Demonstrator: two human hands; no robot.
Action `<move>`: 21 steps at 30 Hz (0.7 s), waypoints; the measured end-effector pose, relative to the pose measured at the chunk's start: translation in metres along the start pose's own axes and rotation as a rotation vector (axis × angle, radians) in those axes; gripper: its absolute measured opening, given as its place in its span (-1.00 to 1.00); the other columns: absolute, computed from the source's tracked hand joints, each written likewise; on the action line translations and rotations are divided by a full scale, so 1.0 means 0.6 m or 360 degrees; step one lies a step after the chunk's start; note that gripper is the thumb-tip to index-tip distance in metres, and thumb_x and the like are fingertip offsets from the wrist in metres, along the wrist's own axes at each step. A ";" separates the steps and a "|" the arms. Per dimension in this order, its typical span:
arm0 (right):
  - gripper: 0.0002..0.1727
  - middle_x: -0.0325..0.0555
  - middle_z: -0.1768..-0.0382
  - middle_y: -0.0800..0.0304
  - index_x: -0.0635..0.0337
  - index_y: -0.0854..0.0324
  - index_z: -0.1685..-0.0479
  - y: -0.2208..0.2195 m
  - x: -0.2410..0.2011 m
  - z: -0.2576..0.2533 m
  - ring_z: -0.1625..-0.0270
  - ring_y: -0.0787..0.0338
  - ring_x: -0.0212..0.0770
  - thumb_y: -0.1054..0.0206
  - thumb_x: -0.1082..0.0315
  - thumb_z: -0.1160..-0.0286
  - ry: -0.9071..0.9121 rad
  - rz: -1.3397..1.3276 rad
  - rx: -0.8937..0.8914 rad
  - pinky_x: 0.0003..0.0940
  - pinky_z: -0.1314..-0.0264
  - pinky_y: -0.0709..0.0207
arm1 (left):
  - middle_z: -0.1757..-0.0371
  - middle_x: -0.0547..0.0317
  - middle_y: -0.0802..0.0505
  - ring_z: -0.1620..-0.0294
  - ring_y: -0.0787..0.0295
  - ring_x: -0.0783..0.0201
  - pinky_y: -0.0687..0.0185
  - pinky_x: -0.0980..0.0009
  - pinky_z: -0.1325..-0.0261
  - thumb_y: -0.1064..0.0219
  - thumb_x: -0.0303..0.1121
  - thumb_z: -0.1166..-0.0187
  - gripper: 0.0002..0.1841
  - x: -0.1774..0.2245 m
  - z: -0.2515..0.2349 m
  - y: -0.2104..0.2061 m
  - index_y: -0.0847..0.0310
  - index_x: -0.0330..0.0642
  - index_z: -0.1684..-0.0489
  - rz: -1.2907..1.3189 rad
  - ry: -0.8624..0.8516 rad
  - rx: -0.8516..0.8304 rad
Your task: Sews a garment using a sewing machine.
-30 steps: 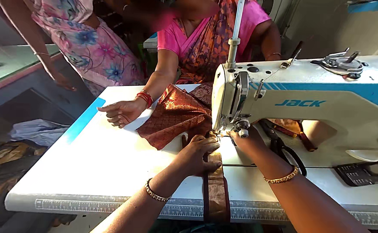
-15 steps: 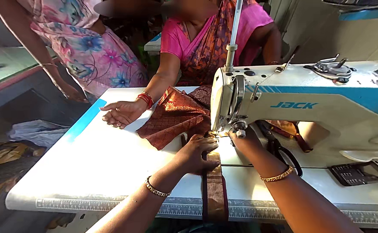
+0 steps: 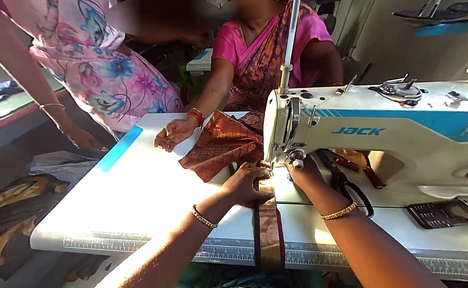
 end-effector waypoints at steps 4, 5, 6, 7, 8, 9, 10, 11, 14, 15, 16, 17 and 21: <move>-0.64 0.40 -0.27 -0.69 0.51 -0.60 -0.27 -0.005 0.003 -0.002 -0.45 -0.65 0.26 -0.21 0.35 -0.75 0.0020 -0.0037 0.0086 0.12 -0.53 -0.45 | -0.29 0.15 -0.86 -0.45 -0.62 0.13 -0.32 0.17 -0.63 -0.64 -0.05 -0.33 -0.45 -0.004 -0.006 -0.001 -0.79 -0.20 -0.23 0.0010 0.0039 -0.0025; -0.64 0.39 -0.28 -0.68 0.50 -0.59 -0.27 -0.006 0.003 -0.004 -0.45 -0.65 0.26 -0.21 0.35 -0.75 0.0020 -0.0029 0.0093 0.12 -0.53 -0.45 | -0.32 0.18 -0.84 -0.50 -0.57 0.16 -0.27 0.19 -0.67 -0.62 0.00 -0.35 -0.43 -0.012 -0.011 -0.003 -0.77 -0.15 -0.26 0.0000 0.0070 -0.0074; -0.64 0.40 -0.28 -0.68 0.50 -0.59 -0.28 -0.007 0.003 -0.004 -0.46 -0.65 0.25 -0.20 0.35 -0.75 0.0021 -0.0015 0.0095 0.12 -0.53 -0.45 | -0.33 0.20 -0.83 -0.53 -0.54 0.16 -0.24 0.19 -0.69 -0.62 0.03 -0.35 -0.42 -0.018 -0.015 -0.006 -0.77 -0.12 -0.27 0.0003 0.0088 -0.0102; -0.65 0.39 -0.27 -0.68 0.49 -0.59 -0.28 -0.008 0.003 -0.005 -0.45 -0.65 0.25 -0.20 0.35 -0.76 0.0028 -0.0005 0.0105 0.11 -0.52 -0.46 | -0.31 0.20 -0.84 -0.53 -0.54 0.15 -0.26 0.18 -0.68 -0.62 0.04 -0.34 -0.43 -0.022 -0.018 -0.007 -0.78 -0.12 -0.24 0.0008 0.0073 -0.0094; -0.65 0.38 -0.27 -0.69 0.48 -0.60 -0.27 -0.009 0.003 -0.005 -0.44 -0.66 0.24 -0.20 0.35 -0.75 0.0038 -0.0011 0.0123 0.11 -0.51 -0.47 | -0.31 0.21 -0.84 -0.53 -0.54 0.15 -0.25 0.18 -0.68 -0.63 0.04 -0.33 -0.44 -0.025 -0.020 -0.007 -0.79 -0.12 -0.23 0.0015 0.0062 -0.0089; -0.66 0.37 -0.26 -0.69 0.47 -0.60 -0.27 -0.011 0.005 -0.006 -0.43 -0.67 0.24 -0.20 0.36 -0.75 0.0038 -0.0024 0.0135 0.12 -0.50 -0.48 | -0.31 0.21 -0.84 -0.54 -0.54 0.16 -0.25 0.18 -0.69 -0.62 0.04 -0.33 -0.44 -0.027 -0.022 -0.007 -0.79 -0.11 -0.21 0.0016 0.0049 -0.0089; -0.66 0.37 -0.25 -0.70 0.47 -0.60 -0.26 -0.012 0.005 -0.007 -0.42 -0.67 0.24 -0.20 0.36 -0.74 0.0037 -0.0042 0.0145 0.12 -0.48 -0.49 | -0.30 0.20 -0.85 -0.53 -0.54 0.15 -0.25 0.17 -0.69 -0.63 0.03 -0.33 -0.45 -0.029 -0.024 -0.006 -0.80 -0.12 -0.21 0.0023 0.0036 -0.0086; -0.66 0.37 -0.25 -0.70 0.47 -0.59 -0.27 -0.012 0.006 -0.007 -0.43 -0.67 0.24 -0.20 0.36 -0.75 0.0029 -0.0048 0.0139 0.12 -0.49 -0.48 | -0.28 0.17 -0.85 -0.52 -0.55 0.13 -0.26 0.16 -0.67 -0.63 0.01 -0.33 -0.46 -0.031 -0.026 -0.005 -0.80 -0.14 -0.19 0.0036 0.0013 -0.0078; -0.61 0.41 -0.32 -0.64 0.52 -0.50 -0.36 0.000 0.000 0.000 -0.47 -0.63 0.26 -0.13 0.35 -0.79 -0.0061 0.0007 0.0019 0.12 -0.51 -0.46 | -0.24 0.15 -0.87 -0.47 -0.61 0.14 -0.27 0.15 -0.67 -0.64 -0.02 -0.31 -0.49 -0.039 -0.031 -0.004 -0.82 -0.17 -0.12 0.0057 -0.0101 -0.0014; -0.59 0.43 -0.35 -0.61 0.55 -0.45 -0.40 0.009 -0.006 0.009 -0.48 -0.63 0.29 -0.12 0.36 -0.80 -0.0104 0.0056 -0.0046 0.14 -0.50 -0.47 | -0.25 0.12 -0.88 -0.46 -0.63 0.14 -0.27 0.15 -0.68 -0.64 -0.03 -0.30 -0.49 -0.041 -0.033 -0.004 -0.82 -0.20 -0.11 0.0064 -0.0147 0.0016; -0.59 0.45 -0.36 -0.58 0.57 -0.43 -0.41 0.020 -0.015 0.024 -0.46 -0.63 0.32 -0.13 0.39 -0.78 -0.0143 0.0090 -0.0097 0.17 -0.48 -0.49 | -0.27 0.09 -0.87 -0.47 -0.63 0.13 -0.24 0.15 -0.70 -0.65 -0.05 -0.30 -0.48 -0.043 -0.034 -0.003 -0.82 -0.24 -0.12 0.0077 -0.0167 0.0031; -0.60 0.46 -0.36 -0.57 0.59 -0.44 -0.40 0.032 -0.026 0.045 -0.42 -0.64 0.36 -0.15 0.43 -0.75 -0.0172 0.0104 -0.0127 0.21 -0.44 -0.51 | -0.29 0.07 -0.86 -0.49 -0.62 0.12 -0.23 0.15 -0.72 -0.66 -0.06 -0.29 -0.47 -0.044 -0.036 -0.002 -0.82 -0.25 -0.13 0.0089 -0.0165 0.0041; -0.61 0.32 0.01 -0.78 0.42 -0.69 -0.07 0.026 -0.056 0.171 -0.12 -0.80 0.25 -0.18 0.19 -0.78 -0.0238 -0.0063 -0.0381 0.20 -0.20 -0.63 | -0.46 0.08 -0.77 -0.65 -0.48 0.04 -0.19 0.06 -0.77 -0.57 -0.08 -0.46 -0.49 -0.020 -0.023 -0.003 -0.76 -0.21 -0.29 -0.0015 0.0064 -0.0043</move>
Point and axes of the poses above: each hand's wrist, its own z-axis away from the middle knuckle, its own y-axis out of the back of the hand, x = y × z, the point moved 4 cm from there along -z, towards the middle knuckle
